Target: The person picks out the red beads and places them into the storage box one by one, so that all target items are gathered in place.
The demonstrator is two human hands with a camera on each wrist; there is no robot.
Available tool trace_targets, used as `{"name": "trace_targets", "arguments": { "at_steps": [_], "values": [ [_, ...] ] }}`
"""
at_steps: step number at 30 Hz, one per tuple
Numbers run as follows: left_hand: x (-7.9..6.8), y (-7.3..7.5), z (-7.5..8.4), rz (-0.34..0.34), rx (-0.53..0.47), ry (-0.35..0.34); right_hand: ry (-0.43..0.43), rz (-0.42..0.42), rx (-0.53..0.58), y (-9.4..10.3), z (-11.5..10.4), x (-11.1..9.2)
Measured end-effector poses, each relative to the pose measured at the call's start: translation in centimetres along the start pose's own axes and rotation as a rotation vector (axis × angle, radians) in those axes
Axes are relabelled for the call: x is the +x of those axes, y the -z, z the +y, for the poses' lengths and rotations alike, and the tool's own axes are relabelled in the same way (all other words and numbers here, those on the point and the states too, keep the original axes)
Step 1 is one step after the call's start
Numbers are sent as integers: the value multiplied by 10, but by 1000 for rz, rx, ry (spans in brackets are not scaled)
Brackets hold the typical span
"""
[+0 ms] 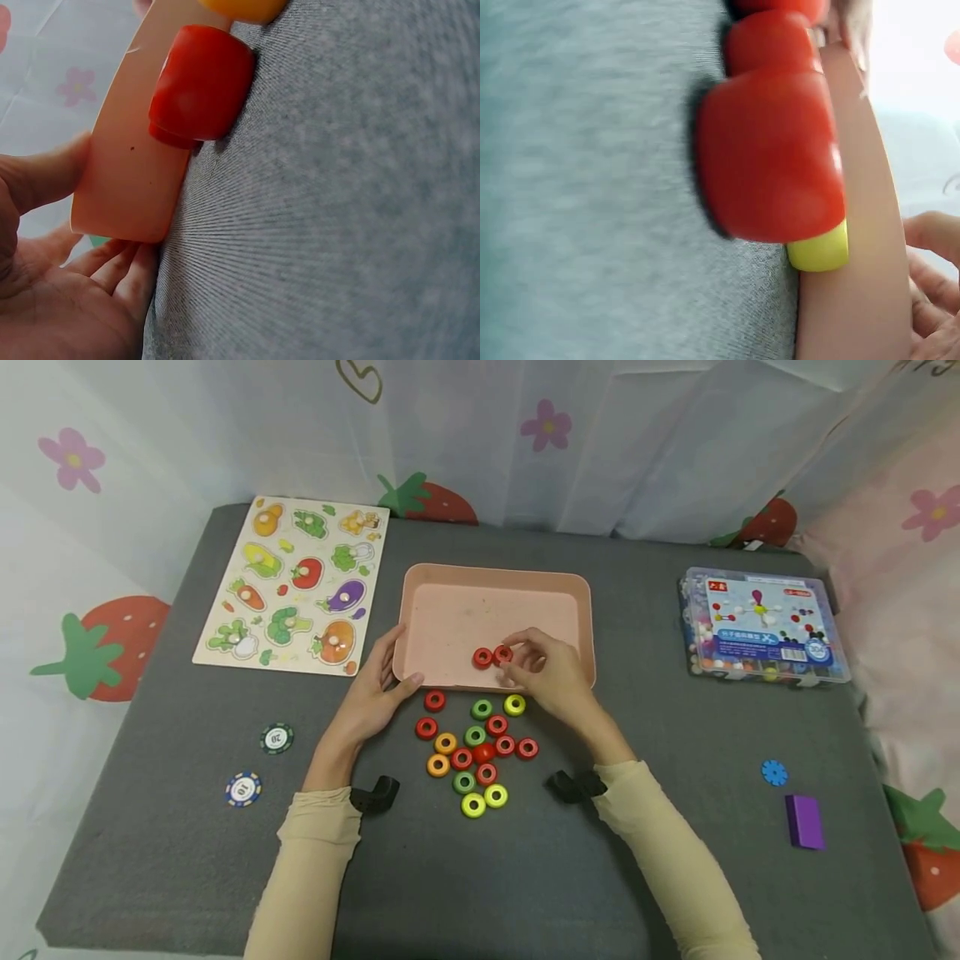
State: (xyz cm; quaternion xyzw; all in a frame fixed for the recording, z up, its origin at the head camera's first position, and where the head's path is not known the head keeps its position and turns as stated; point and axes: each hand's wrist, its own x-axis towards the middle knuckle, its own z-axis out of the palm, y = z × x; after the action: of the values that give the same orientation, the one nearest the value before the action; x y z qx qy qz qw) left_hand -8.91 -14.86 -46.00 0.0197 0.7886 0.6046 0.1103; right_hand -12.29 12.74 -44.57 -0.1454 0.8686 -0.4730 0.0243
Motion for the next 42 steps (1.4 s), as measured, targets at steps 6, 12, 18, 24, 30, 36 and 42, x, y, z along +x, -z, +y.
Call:
{"name": "trace_targets", "arguments": {
  "at_steps": [6,12,18,24,30,36,42],
  "values": [
    [0,1,0,-1,-1,3,116,-39,-35,0,-22,-18],
    [0,1,2,1,1,14,119,-204,-18,7,-40,-35],
    [1,1,2,0,-2,6,49,-323,-102,11,-34,-45],
    [0,0,1,-2,-1,11,14,-439,-180,19,-17,-56],
    [1,1,0,-5,-12,-17,-43,-489,-185,26,0,-66],
    [2,1,-1,-6,-13,-10,8,-417,-85,31,5,-66],
    [0,1,0,-12,-11,-21,80,-229,-14,35,-4,-53]
  ]
}}
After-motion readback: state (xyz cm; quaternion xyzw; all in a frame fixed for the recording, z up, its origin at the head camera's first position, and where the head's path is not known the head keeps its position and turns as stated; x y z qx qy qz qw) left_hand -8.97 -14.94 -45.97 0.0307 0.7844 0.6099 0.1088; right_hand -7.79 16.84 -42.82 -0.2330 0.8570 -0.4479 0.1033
